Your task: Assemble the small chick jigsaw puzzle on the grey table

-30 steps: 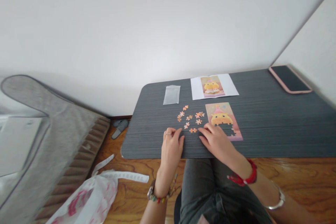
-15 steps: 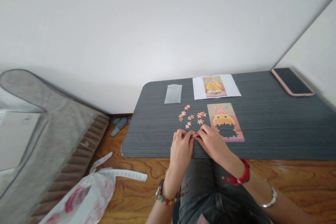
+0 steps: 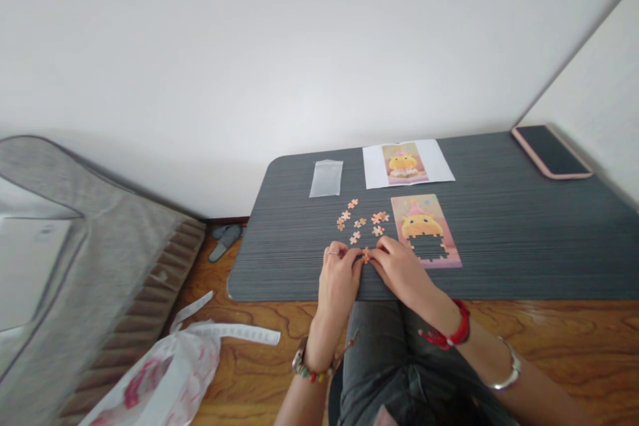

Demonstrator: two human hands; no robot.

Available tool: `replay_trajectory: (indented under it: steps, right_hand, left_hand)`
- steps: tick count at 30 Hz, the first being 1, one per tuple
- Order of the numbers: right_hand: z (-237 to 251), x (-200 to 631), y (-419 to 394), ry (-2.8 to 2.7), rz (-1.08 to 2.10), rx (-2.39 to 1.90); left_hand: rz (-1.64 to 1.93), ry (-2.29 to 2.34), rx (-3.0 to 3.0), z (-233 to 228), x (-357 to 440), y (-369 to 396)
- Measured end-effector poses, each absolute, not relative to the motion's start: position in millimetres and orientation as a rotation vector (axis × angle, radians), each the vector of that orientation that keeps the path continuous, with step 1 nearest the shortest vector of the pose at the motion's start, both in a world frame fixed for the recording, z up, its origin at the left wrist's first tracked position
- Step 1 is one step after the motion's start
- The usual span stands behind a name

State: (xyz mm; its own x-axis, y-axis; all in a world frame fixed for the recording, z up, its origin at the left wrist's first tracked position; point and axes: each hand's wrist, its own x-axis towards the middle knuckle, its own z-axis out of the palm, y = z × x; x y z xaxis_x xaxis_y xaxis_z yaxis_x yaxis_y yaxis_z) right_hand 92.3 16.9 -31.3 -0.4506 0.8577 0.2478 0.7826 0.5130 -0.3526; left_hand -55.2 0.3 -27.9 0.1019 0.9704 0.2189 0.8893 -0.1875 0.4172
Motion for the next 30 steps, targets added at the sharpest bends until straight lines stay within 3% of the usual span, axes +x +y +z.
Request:
replay_trajectory:
  steps: [24, 30]
  right_hand:
    - [-40, 100, 34, -2.428, 0.278, -1.327]
    - [-39, 99, 31, -2.514, 0.162, -1.342]
  left_hand:
    - [0.684, 1.947, 2.172, -30, -51, -2]
    - [0.68, 1.907, 2.197, -31, -52, -1]
